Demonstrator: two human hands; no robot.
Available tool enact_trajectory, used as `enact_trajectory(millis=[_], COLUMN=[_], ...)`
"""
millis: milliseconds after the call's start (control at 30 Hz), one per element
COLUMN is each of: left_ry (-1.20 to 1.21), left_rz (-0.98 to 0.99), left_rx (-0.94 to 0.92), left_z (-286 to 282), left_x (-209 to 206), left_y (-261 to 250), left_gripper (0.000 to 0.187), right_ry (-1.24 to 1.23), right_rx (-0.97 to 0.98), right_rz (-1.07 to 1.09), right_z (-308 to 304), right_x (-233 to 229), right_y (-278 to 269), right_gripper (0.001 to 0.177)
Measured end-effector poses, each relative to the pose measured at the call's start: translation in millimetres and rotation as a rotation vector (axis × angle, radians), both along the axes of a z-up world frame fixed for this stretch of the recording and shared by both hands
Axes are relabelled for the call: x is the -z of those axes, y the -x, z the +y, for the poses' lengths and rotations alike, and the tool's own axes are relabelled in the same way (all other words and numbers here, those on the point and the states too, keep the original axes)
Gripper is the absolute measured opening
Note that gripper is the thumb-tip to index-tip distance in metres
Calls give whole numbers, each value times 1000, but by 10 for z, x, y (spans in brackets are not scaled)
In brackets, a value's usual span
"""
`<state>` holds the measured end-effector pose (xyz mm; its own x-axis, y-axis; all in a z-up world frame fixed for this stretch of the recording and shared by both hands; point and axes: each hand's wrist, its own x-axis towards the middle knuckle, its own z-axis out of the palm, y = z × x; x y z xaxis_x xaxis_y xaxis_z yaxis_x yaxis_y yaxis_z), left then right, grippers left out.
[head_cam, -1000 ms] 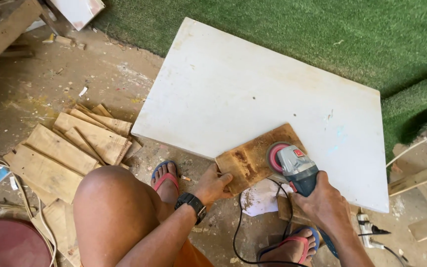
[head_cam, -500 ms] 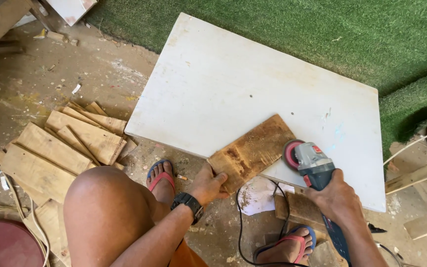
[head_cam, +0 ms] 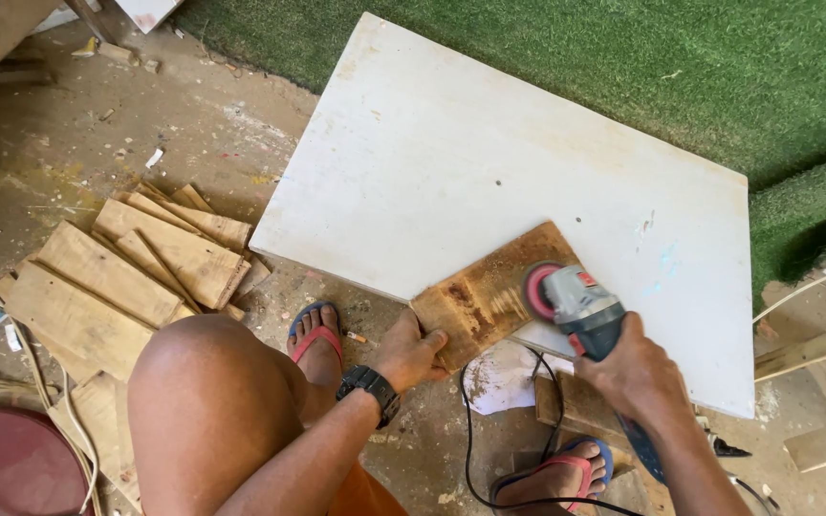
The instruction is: The person uses an angle grinder with a sanding disc to sand a small wooden plank placed on a white board. The person holds the plank with their left hand and moves the grinder across the surface with their right hand.
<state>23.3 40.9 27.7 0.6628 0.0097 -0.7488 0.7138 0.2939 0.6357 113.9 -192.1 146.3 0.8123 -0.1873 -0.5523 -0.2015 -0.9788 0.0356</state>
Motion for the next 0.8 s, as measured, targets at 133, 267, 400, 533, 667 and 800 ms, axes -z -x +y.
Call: enact_trajectory(millis=[133, 267, 400, 533, 667, 800], left_ry=[-4, 1, 42, 36, 43, 68], left_rz=[5, -9, -15, -38, -11, -27], left_rx=[12, 28, -30, -26, 26, 23], left_z=[24, 4, -28, -14, 40, 12], left_x=[-144, -32, 84, 117, -10, 81], left_y=[12, -3, -25, -38, -14, -25], left_gripper=[34, 32, 36, 42, 39, 44], right_ry=[36, 10, 12, 20, 52, 20], right_rx=[41, 62, -35, -36, 40, 30], right_rz=[-45, -5, 47, 32, -40, -14], right_z=[-78, 101, 102, 69, -95, -78], right_x=[-21, -133, 103, -8, -49, 18], right_y=[-113, 75, 226, 138, -45, -8], right_gripper=[84, 79, 81, 84, 79, 89])
